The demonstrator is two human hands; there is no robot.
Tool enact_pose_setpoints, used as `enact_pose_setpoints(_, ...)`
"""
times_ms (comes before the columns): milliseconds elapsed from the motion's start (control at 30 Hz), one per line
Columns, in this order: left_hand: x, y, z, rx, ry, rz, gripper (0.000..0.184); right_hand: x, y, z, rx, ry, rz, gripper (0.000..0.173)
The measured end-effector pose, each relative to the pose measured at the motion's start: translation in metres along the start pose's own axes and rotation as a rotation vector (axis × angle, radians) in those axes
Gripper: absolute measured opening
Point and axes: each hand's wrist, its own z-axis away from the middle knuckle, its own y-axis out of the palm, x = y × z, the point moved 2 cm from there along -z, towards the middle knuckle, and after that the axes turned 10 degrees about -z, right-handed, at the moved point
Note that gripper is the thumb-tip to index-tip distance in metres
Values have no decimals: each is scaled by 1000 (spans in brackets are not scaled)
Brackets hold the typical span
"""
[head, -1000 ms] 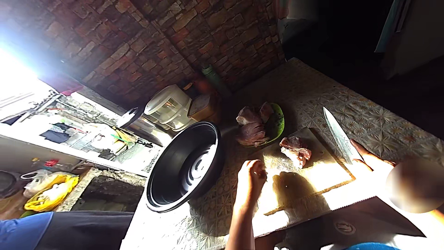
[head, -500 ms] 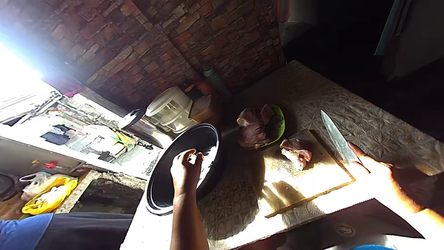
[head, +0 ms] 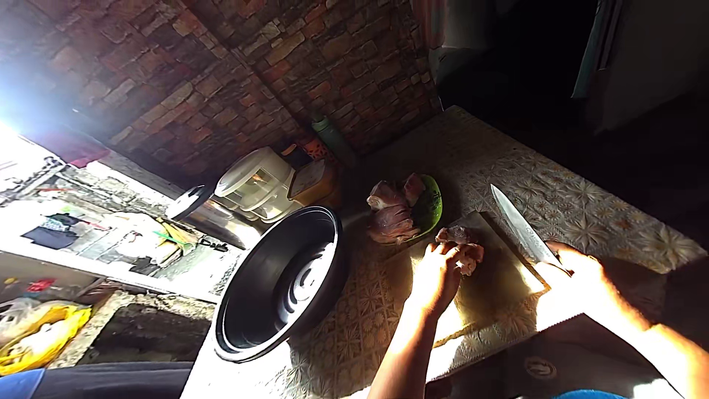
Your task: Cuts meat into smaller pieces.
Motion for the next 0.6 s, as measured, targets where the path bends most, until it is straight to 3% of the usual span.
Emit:
enact_pose_setpoints(100, 0, 2, 3, -58, -29, -77, 25, 1, 1, -1, -25, 31, 17, 33)
enact_pose_setpoints(200, -4, -4, 20, -101, -105, -108, 21, 1, -1, -1, -34, 56, -29, 33)
enact_pose_setpoints(267, -7, -11, 36, -61, -246, -67, 20, 2, -2, -2, -25, 77, -36, 33)
enact_pose_setpoints(367, -5, -15, 57, 129, -498, -47, 24, 5, -2, -1, 31, 109, -3, 33)
enact_pose_setpoints(433, -1, -13, 68, 205, -571, 8, 29, 16, -1, 3, 59, 47, 1, 36)
enact_pose_setpoints(533, 1, -12, 80, 137, -534, 126, 41, 42, 8, 15, 130, -182, 42, 55)
enact_pose_setpoints(600, 2, -12, 85, 101, -521, 192, 43, 55, 18, 29, 188, -299, 33, 47)
